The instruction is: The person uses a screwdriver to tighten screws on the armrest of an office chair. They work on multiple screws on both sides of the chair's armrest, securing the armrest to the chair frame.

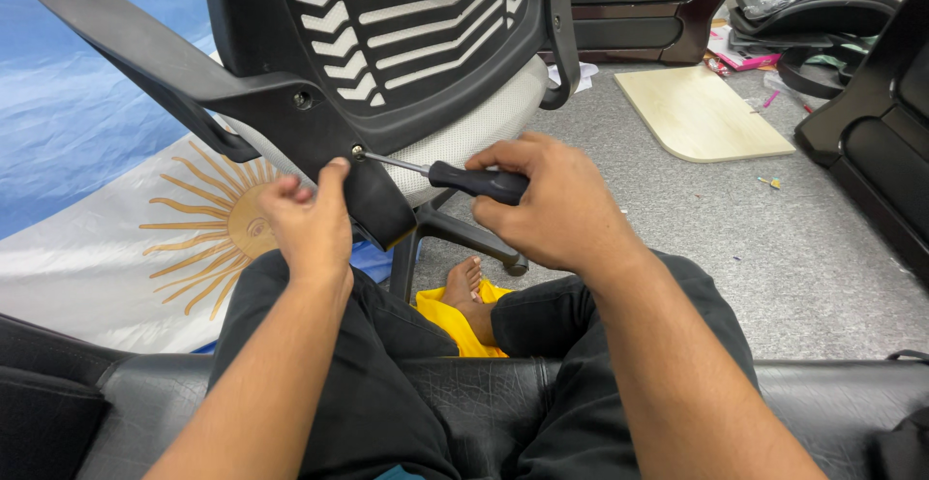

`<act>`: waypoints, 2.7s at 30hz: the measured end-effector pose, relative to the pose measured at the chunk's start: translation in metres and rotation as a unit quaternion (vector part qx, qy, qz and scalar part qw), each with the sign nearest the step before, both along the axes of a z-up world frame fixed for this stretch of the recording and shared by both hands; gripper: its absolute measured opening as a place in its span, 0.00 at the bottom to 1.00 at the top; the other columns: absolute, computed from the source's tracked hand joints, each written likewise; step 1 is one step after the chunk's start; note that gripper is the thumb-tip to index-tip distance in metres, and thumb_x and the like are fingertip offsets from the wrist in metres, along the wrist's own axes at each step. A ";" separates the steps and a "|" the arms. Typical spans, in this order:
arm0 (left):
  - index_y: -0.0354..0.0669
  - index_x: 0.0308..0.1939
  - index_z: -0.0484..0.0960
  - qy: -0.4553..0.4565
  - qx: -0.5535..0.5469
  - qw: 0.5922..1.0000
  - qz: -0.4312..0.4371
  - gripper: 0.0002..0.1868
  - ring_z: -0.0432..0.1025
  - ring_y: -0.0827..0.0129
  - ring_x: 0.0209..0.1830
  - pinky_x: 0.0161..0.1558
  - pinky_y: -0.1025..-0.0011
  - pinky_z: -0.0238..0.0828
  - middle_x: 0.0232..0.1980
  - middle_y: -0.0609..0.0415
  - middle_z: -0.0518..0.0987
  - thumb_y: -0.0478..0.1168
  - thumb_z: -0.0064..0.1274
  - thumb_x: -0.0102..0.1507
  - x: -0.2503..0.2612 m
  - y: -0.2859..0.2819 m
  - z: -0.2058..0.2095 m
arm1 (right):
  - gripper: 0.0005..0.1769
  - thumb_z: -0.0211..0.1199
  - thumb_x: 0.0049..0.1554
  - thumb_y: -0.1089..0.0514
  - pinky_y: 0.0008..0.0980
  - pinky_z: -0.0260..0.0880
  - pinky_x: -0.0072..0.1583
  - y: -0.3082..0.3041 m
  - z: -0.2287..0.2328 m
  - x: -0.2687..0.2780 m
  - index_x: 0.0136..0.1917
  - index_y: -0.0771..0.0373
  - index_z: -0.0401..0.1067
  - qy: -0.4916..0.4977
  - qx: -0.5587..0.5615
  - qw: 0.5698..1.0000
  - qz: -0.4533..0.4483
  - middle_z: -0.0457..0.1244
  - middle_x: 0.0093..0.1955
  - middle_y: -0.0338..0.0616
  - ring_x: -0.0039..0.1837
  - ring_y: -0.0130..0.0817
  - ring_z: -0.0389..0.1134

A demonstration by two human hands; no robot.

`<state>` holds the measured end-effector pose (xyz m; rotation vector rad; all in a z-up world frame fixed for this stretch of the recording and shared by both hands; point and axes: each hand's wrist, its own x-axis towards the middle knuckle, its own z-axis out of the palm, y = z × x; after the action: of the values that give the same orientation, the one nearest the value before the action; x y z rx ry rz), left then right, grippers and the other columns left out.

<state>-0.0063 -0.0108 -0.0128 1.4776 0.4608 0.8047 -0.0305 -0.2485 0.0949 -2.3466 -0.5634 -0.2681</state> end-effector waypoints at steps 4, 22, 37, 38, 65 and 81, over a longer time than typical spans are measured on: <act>0.31 0.55 0.66 0.054 -0.112 0.992 -0.025 0.34 0.71 0.66 0.33 0.32 0.73 0.70 0.41 0.44 0.75 0.52 0.66 0.61 -0.012 -0.023 0.007 | 0.23 0.72 0.42 0.63 0.37 0.71 0.54 -0.003 -0.005 -0.002 0.53 0.52 0.81 -0.100 0.052 0.992 0.058 0.64 0.49 0.43 0.53 0.40 0.70; 0.29 0.44 0.78 0.016 -0.392 0.898 -0.200 0.09 0.81 0.61 0.44 0.49 0.67 0.81 0.43 0.43 0.82 0.34 0.54 0.63 0.013 -0.038 0.037 | 0.23 0.70 0.55 0.43 0.31 0.70 0.40 0.001 -0.018 0.002 0.56 0.60 0.74 0.140 0.136 0.976 -0.097 0.69 0.31 0.47 0.33 0.30 0.72; 0.31 0.47 0.77 -0.017 -0.385 0.902 -0.194 0.12 0.77 0.65 0.45 0.56 0.65 0.79 0.47 0.45 0.79 0.37 0.59 0.65 0.008 -0.051 0.041 | 0.22 0.73 0.46 0.57 0.31 0.72 0.54 -0.011 -0.025 -0.012 0.55 0.61 0.79 -0.134 0.161 0.977 0.049 0.66 0.51 0.45 0.53 0.30 0.70; 0.30 0.48 0.78 -0.018 -0.384 0.903 -0.191 0.11 0.77 0.66 0.46 0.56 0.67 0.77 0.47 0.44 0.80 0.36 0.58 0.66 0.009 -0.050 0.041 | 0.24 0.75 0.45 0.54 0.31 0.72 0.51 -0.010 -0.024 -0.012 0.55 0.62 0.77 -0.116 0.177 0.977 0.035 0.67 0.49 0.44 0.50 0.30 0.70; 0.23 0.50 0.73 -0.129 -0.460 0.852 -0.216 0.13 0.81 0.53 0.53 0.56 0.62 0.80 0.53 0.36 0.81 0.31 0.42 0.65 0.005 -0.054 0.043 | 0.22 0.66 0.57 0.42 0.37 0.69 0.34 0.007 -0.010 -0.015 0.46 0.64 0.77 0.149 0.235 0.955 -0.101 0.65 0.27 0.40 0.30 0.35 0.70; 0.25 0.44 0.73 -0.133 -0.477 0.849 -0.183 0.07 0.80 0.51 0.53 0.55 0.59 0.77 0.48 0.39 0.80 0.27 0.49 0.62 0.012 -0.045 0.032 | 0.23 0.69 0.57 0.40 0.37 0.72 0.42 0.008 -0.015 -0.011 0.46 0.64 0.78 0.156 0.158 0.968 -0.117 0.68 0.33 0.47 0.36 0.35 0.72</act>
<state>0.0056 -0.0555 0.0191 0.4774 0.2766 0.3500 -0.0414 -0.2402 0.0797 -2.0841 -0.0809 -0.0821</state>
